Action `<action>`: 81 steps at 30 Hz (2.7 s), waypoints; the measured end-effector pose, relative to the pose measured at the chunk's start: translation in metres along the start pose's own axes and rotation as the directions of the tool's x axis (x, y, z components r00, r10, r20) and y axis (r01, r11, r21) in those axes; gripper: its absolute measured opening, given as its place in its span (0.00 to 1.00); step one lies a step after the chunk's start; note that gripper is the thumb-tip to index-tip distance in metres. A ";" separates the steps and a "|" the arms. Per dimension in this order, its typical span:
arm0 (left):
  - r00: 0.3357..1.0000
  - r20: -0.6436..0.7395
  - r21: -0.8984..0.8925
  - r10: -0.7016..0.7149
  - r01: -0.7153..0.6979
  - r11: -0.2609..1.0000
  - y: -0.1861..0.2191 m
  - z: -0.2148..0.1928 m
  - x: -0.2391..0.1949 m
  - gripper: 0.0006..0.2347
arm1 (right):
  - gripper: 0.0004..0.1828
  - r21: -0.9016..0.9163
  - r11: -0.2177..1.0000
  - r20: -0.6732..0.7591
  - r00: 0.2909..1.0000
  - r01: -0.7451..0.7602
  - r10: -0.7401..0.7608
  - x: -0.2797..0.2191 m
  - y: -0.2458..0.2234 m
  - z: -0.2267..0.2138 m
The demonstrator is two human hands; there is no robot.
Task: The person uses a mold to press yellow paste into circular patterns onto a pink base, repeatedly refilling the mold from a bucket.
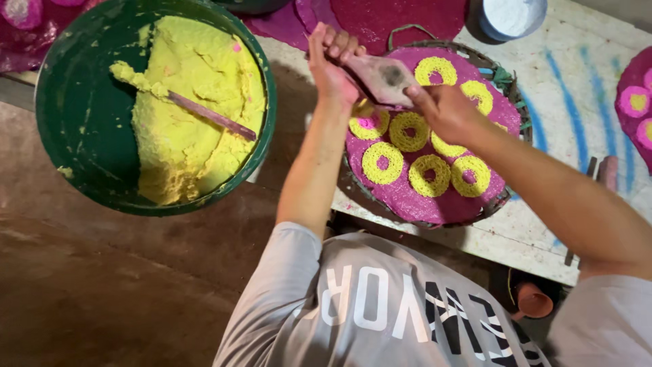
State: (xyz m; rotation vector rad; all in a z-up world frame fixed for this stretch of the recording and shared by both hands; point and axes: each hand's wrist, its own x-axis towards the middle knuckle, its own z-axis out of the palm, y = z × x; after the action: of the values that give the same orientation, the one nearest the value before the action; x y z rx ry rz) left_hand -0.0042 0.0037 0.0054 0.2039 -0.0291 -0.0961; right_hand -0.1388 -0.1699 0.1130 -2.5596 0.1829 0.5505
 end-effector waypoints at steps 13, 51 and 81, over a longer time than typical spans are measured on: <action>0.976 -0.108 -0.134 -0.188 0.173 0.976 -0.005 0.030 -0.103 0.13 | 0.42 -0.036 0.999 0.043 0.998 -0.035 0.037 -0.088 0.024 0.008; 0.292 0.090 0.979 -0.952 0.149 0.138 0.271 0.155 -0.199 0.19 | 0.28 0.335 0.560 0.479 0.375 0.758 -0.794 -0.117 -0.146 -0.037; 0.989 0.101 0.903 0.111 -0.138 0.408 0.437 -0.081 0.047 0.07 | 0.31 -0.630 0.746 -0.163 0.902 0.216 -0.400 0.397 -0.310 0.069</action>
State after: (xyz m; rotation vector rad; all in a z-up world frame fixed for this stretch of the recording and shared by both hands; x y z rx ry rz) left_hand 0.0860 0.4414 0.0158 1.3371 -0.1247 0.0864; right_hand 0.2689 0.1224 0.0340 -3.1907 -0.3926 0.0918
